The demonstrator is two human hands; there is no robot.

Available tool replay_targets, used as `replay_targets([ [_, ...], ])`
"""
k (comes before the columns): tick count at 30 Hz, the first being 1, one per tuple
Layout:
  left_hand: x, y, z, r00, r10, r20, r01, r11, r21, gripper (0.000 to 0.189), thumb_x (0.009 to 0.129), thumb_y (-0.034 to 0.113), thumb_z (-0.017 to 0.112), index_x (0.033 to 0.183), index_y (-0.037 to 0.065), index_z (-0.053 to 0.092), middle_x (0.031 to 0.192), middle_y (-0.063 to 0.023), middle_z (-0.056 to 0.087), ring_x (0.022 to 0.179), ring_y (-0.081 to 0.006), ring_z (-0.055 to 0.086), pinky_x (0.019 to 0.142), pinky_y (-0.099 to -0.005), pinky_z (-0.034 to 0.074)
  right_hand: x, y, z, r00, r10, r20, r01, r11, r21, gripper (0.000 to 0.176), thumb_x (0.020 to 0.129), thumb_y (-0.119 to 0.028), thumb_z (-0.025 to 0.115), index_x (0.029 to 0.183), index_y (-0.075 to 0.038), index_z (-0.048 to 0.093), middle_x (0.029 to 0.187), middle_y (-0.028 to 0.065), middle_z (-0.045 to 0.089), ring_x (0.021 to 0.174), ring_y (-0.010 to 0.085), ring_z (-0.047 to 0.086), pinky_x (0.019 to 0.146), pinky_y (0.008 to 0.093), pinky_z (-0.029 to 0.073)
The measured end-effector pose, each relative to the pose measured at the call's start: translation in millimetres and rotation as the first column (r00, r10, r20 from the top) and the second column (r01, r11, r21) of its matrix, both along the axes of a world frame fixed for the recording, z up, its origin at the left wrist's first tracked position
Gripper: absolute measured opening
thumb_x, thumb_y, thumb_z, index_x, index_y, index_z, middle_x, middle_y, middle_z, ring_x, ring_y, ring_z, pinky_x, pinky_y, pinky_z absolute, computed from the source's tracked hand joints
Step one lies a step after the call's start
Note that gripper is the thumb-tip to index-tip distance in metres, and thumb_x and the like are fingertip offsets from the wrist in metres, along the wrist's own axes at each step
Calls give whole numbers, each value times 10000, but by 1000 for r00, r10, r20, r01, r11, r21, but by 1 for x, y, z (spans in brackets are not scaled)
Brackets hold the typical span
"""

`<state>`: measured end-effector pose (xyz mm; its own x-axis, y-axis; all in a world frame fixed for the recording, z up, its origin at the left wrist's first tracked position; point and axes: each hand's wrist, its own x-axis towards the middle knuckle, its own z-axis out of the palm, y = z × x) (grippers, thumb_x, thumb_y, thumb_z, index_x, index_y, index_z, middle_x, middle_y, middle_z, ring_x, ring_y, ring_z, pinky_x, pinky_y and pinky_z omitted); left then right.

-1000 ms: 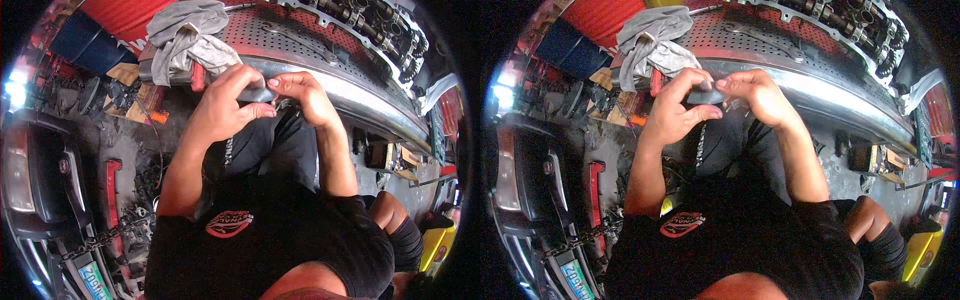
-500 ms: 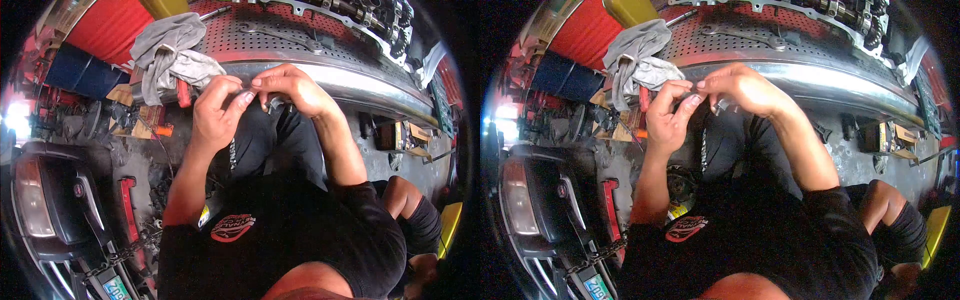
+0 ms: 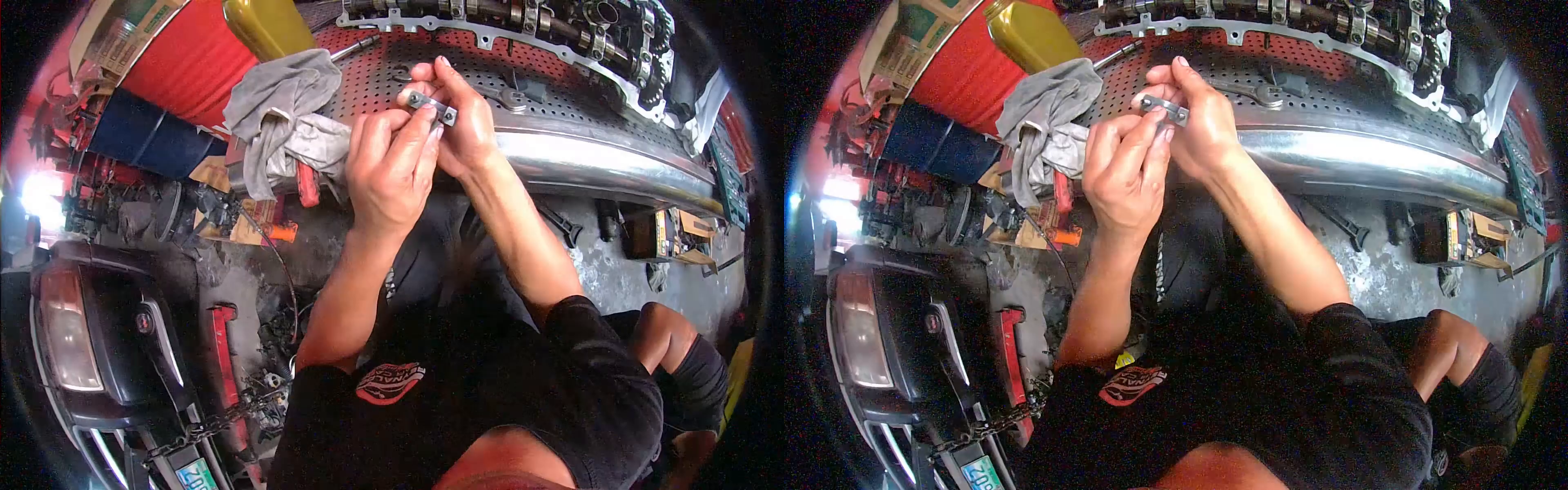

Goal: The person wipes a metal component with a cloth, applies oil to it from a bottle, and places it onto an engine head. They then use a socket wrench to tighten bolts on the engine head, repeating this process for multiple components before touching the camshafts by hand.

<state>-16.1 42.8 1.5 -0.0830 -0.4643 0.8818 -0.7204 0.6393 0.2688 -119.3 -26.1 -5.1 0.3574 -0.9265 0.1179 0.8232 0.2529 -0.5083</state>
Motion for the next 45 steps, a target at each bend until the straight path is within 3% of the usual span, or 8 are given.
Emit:
replay_targets([
  [12,2,-14,4,953,-186,-240,259,909,326,325,876,-37,598,1200,-26,629,1040,-143,663,947,-187,643,822,-276,488,0,-17,-8,996,44,73,-48,997,57,368,1033,-377,398,986,-39,536,807,115,640,740,212,635,697,340,532],
  [15,5,-28,-1,981,-112,159,79,976,205,328,885,-31,592,1212,-28,618,1033,-134,673,937,-178,647,809,-280,499,-2,-21,-11,989,72,132,-81,995,61,374,1033,-383,396,975,-39,531,787,116,640,736,215,634,685,343,526],
  [22,5,-13,6,853,-171,-492,491,581,649,329,941,35,566,1263,-33,585,826,-25,641,698,-72,558,578,-303,466,-3,-21,-14,986,55,156,-56,998,-1,370,1036,-370,387,906,-47,514,763,122,592,718,223,609,686,336,511],
  [28,15,-32,21,756,110,645,-181,982,45,389,807,-6,577,1190,14,640,803,-107,626,705,-280,623,585,-401,493,5,-24,-7,985,-42,169,12,985,172,350,1040,-340,394,856,-58,491,779,115,559,755,218,556,745,333,486],
  [31,10,-40,3,943,-119,311,59,979,196,344,857,-6,572,1197,-9,628,802,-96,633,707,-220,624,596,-349,495,3,-24,-6,989,-51,142,27,986,166,349,1035,-349,404,849,-65,481,770,100,547,768,222,563,744,339,493],
  [35,13,-30,11,740,-244,-627,664,414,623,271,962,43,535,1208,-53,596,837,-49,652,762,-111,625,640,-281,489,-3,-26,-12,980,23,196,-44,993,107,360,1033,-361,403,850,-63,489,741,89,531,747,225,565,739,337,489],
  [40,26,-42,23,745,42,666,-113,992,64,386,846,-5,567,1220,65,634,819,-88,639,656,-252,616,603,-342,503,4,-27,-3,990,-65,128,31,967,254,343,1025,-352,432,835,-72,492,754,77,527,789,231,574,757,340,496],
  [45,7,-39,-2,879,-332,-342,471,711,522,353,866,32,574,1216,34,621,816,-103,673,711,-251,659,651,-377,518,-4,-26,-8,984,32,177,-53,992,114,352,1034,-340,402,826,-69,490,753,82,515,763,235,556,744,368,489],
])
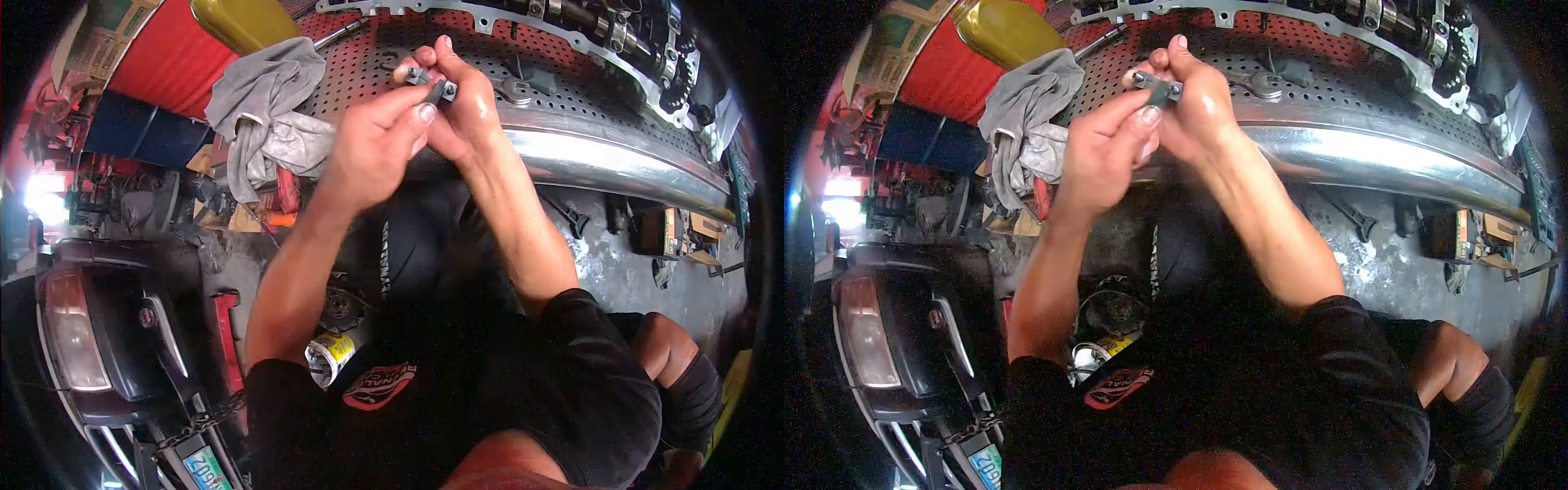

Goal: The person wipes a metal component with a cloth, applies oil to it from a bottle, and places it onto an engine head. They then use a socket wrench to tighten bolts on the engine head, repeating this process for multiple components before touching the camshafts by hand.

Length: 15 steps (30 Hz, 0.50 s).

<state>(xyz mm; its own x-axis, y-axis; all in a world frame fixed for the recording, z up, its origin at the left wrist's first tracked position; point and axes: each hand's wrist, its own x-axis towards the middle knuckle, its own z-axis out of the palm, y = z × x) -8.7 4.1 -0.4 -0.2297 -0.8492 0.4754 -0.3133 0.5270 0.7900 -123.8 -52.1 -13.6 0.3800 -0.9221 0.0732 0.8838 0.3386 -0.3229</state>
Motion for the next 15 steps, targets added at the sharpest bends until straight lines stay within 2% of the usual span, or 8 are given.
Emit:
replay_targets([
  [2,6,7,16,973,-127,-194,194,906,377,347,868,32,571,1212,23,619,830,-99,681,731,-244,668,658,-375,521,-5,-2,0,999,32,16,-31,999,-24,359,1038,-338,388,824,-68,487,742,84,504,747,237,546,738,382,486],
  [3,5,6,13,996,-81,36,77,991,111,352,878,26,566,1226,18,610,818,-102,668,708,-235,657,639,-359,518,-4,-4,-2,998,43,39,-42,999,-16,360,1038,-339,388,820,-69,485,741,85,503,745,239,546,738,383,485],
  [5,3,0,6,897,209,390,1,880,-474,361,897,13,555,1256,8,592,793,-109,643,662,-218,635,601,-327,513,-3,-4,-1,997,68,46,-69,998,17,370,1035,-350,392,809,-71,479,736,85,494,748,241,542,747,380,481],
  [9,19,7,31,529,488,694,141,757,-638,335,925,27,524,1251,5,597,742,-70,610,599,-154,588,562,-319,483,6,2,10,1000,-18,18,17,998,65,379,1033,-367,390,807,-76,480,753,89,508,770,244,544,766,382,476],
  [11,9,-4,3,901,179,395,9,903,-430,311,957,60,502,1248,-4,594,708,-33,566,598,-113,561,547,-291,460,3,-3,-1,1000,8,27,-8,1000,13,382,1032,-373,388,808,-78,481,768,93,518,784,248,547,775,381,475],
  [12,5,0,6,982,-52,184,72,992,-102,303,981,100,491,1246,-9,589,689,-4,515,596,-82,516,528,-262,423,-2,-3,-1,997,61,46,-62,998,2,387,1032,-379,382,811,-78,481,784,99,527,801,248,553,784,384,474],
  [13,2,3,9,983,-127,-136,151,970,189,303,1005,140,480,1245,-14,584,670,25,464,593,-51,470,509,-233,387,-5,-2,-1,997,62,41,-61,998,-14,386,1031,-382,384,814,-78,482,783,100,525,807,248,555,785,382,475],
  [15,2,4,5,867,-195,-459,377,860,346,297,1000,137,491,1237,-16,583,662,22,447,576,-57,433,495,-219,355,-10,-3,0,997,73,35,-71,996,-51,386,1029,-386,388,819,-77,484,780,101,523,812,248,556,787,378,475],
])
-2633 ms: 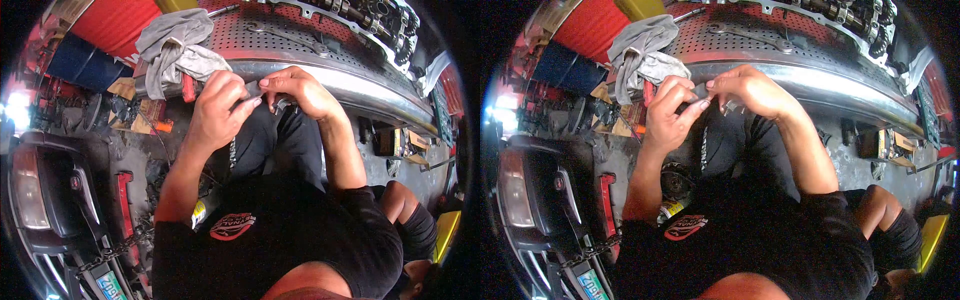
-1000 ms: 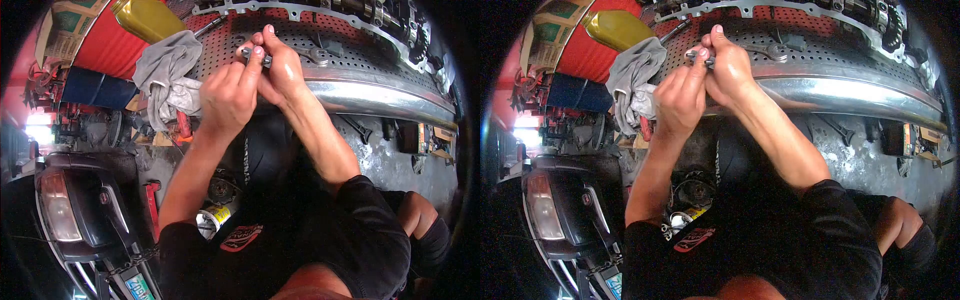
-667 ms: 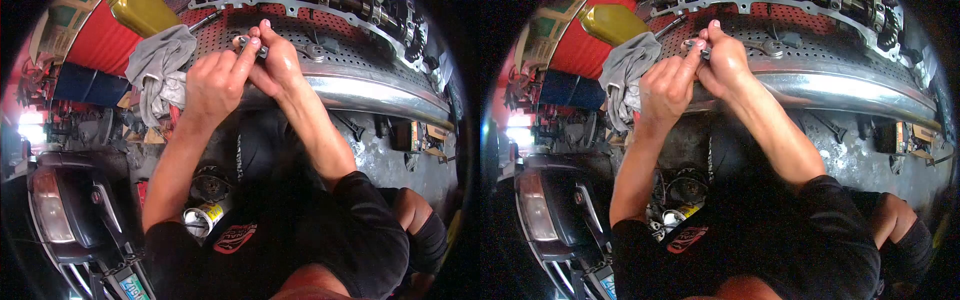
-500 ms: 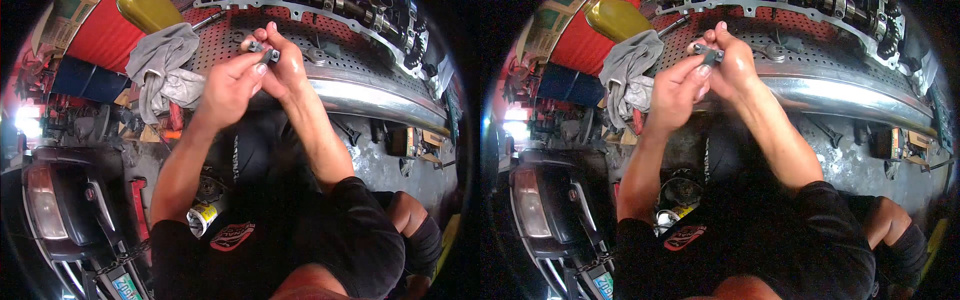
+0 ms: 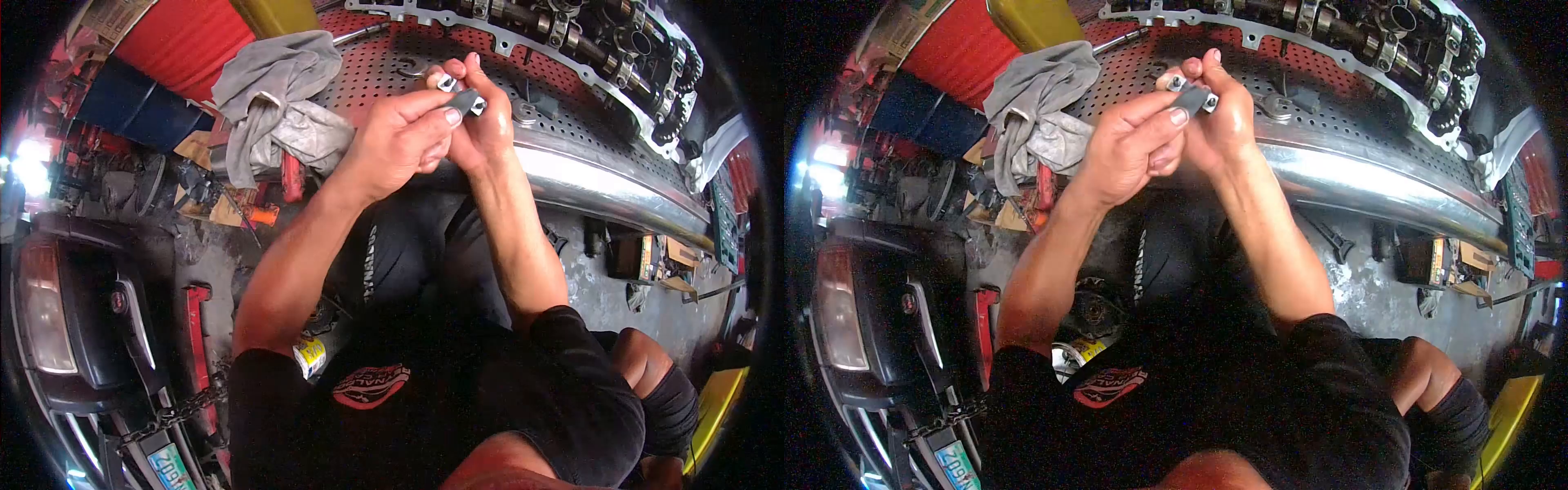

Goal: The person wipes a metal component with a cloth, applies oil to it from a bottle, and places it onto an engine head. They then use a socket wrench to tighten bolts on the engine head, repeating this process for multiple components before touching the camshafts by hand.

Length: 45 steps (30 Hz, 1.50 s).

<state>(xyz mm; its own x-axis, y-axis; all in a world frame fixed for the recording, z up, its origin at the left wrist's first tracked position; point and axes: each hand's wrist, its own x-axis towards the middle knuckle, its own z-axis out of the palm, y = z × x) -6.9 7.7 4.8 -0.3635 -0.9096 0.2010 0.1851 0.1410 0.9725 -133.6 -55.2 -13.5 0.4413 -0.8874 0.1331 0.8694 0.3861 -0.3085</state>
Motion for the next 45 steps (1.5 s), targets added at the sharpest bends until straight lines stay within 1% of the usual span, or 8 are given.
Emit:
replay_targets([
  [5,0,5,3,1000,14,-4,-14,998,63,292,989,99,501,1248,-11,581,681,9,492,558,-65,423,492,-217,356,1,-1,-4,1000,30,-4,-30,999,-37,383,1025,-387,401,821,-74,487,778,103,521,807,247,551,789,369,474],
  [9,-8,-1,-16,795,551,253,-190,622,-760,319,962,18,513,1272,10,585,742,-24,579,577,-79,478,529,-223,403,3,-2,-7,999,44,21,-44,999,6,387,1022,-388,408,811,-73,486,770,97,519,802,245,549,782,362,473],
  [18,-1,13,2,907,-145,-396,209,970,124,300,1017,189,457,1194,-44,525,620,-17,455,509,-91,361,491,-240,330,9,-1,-3,997,-47,-62,46,999,-5,413,1034,-401,365,811,-76,490,812,152,577,823,278,588,797,390,472],
  [26,10,16,13,557,785,272,-48,358,-933,390,849,1,623,1239,0,607,836,-124,669,687,-253,654,643,-375,525,13,6,4,994,-99,-55,102,993,64,454,1044,-421,317,797,-78,484,805,141,553,727,251,525,803,393,471],
  [34,1,-4,-12,764,547,342,-148,664,-733,484,815,93,624,1297,96,585,774,-118,606,693,-280,638,660,-390,521,11,4,2,979,-164,-121,163,986,-17,475,1031,-471,315,823,-81,488,761,105,549,716,247,534,749,386,476],
  [38,9,6,12,118,871,477,266,435,-860,459,821,40,594,1279,68,608,740,-67,574,674,-209,629,638,-344,514,19,10,14,953,-197,-229,219,973,71,441,1032,-458,335,846,-87,483,785,93,548,770,251,558,747,392,487],
  [41,16,5,17,131,892,432,323,374,-869,474,800,56,586,1273,70,614,672,-68,509,604,-204,599,560,-313,482,22,4,6,951,-232,-206,255,962,95,433,1036,-444,337,843,-86,486,779,88,539,772,248,558,750,388,491],
  [45,12,4,12,880,220,422,-103,953,-284,378,959,73,508,1334,64,558,703,21,477,603,-74,431,542,-227,383,14,6,6,982,-143,-124,151,987,53,465,1037,-458,303,820,-86,477,758,101,542,761,250,551,741,366,461],
])
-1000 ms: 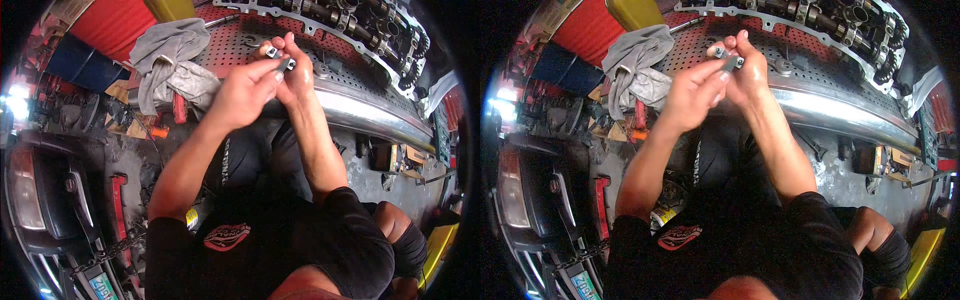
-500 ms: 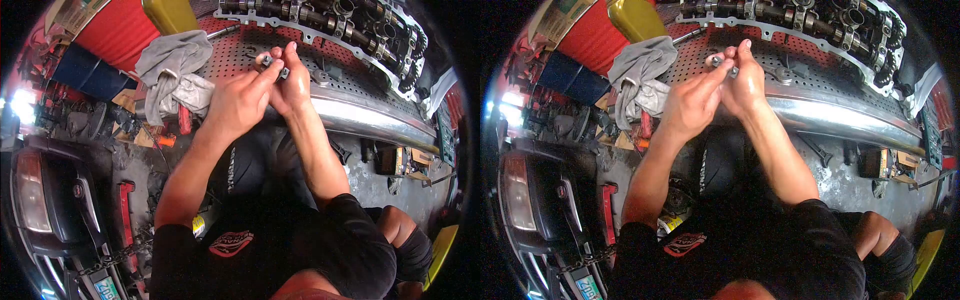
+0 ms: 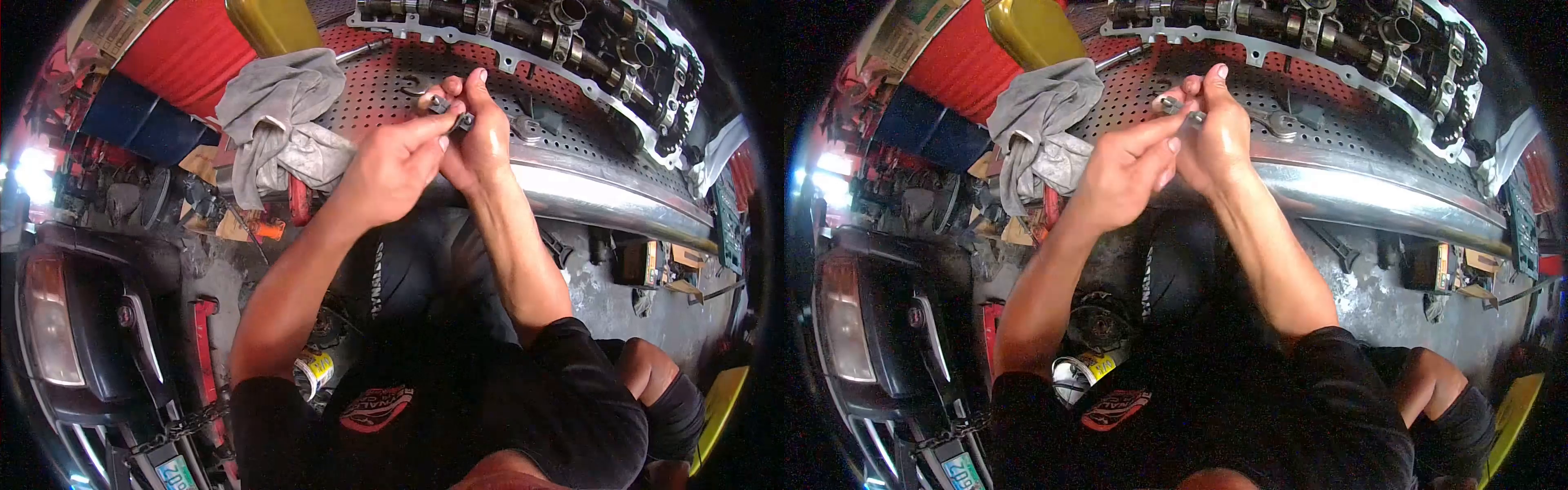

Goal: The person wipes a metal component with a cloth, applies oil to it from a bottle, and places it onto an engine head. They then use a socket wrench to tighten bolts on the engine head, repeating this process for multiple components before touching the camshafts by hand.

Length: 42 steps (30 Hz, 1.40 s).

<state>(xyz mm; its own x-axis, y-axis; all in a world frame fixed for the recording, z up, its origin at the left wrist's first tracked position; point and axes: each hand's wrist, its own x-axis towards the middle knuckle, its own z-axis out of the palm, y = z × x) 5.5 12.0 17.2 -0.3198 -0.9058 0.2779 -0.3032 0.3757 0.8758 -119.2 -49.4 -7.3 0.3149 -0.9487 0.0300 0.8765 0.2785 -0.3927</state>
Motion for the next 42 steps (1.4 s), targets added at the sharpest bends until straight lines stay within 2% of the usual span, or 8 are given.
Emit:
replay_targets([
  [3,-10,-4,-14,989,-8,-146,10,1000,14,368,981,54,495,1343,81,557,694,21,503,571,-68,431,528,-224,385,-3,-1,-1,1000,-3,7,3,1000,-14,461,1038,-451,301,822,-85,479,758,104,544,766,256,556,740,369,459],
  [9,8,-4,6,545,604,582,151,612,-776,487,873,-22,531,1326,147,584,707,-96,610,567,-218,584,520,-307,470,4,-3,-1,996,-67,-65,72,995,68,409,1029,-436,361,856,-87,485,822,93,550,811,249,568,816,432,469],
  [13,-9,-3,-9,1000,-11,-5,10,990,-138,378,949,60,481,1316,80,568,634,-35,534,513,-126,483,489,-265,410,-3,-6,-6,993,73,96,-72,997,-7,461,1042,-436,306,792,-82,463,773,111,543,749,244,563,771,380,472],
  [15,-6,0,-9,793,-82,-604,370,853,369,286,982,93,458,1234,0,557,644,-42,528,498,-93,437,464,-228,355,-7,0,-2,999,31,33,-29,999,-43,459,1040,-438,310,798,-81,469,769,113,546,738,242,553,758,371,466],
  [19,-6,15,-5,475,-214,-853,552,828,100,179,974,100,468,1088,-8,553,664,-76,558,508,-90,445,450,-216,326,-3,3,3,997,33,68,-32,999,-21,492,1035,-475,282,799,-93,483,752,110,543,732,237,515,696,338,436],
  [22,-4,35,15,903,246,-353,-251,967,32,293,943,79,518,1216,-3,589,688,-70,582,508,-149,507,458,-273,399,-3,-4,-3,974,128,189,-114,990,-85,522,1033,-490,255,779,-101,492,747,119,548,722,239,513,652,330,423],
  [26,-8,23,-8,892,378,246,-131,739,-661,433,842,-54,590,1263,43,600,857,-172,663,736,-286,673,676,-372,528,-3,0,-5,985,116,131,-107,992,-68,523,1032,-485,267,793,-86,506,765,127,566,799,257,567,736,357,471],
  [42,-10,7,-9,908,397,135,-230,740,-632,207,850,-19,647,1056,-22,667,882,-131,648,850,-242,638,734,-342,500,13,8,-1,995,-79,-60,73,992,-99,452,1038,-458,310,867,-66,458,775,145,605,719,235,592,721,359,507],
])
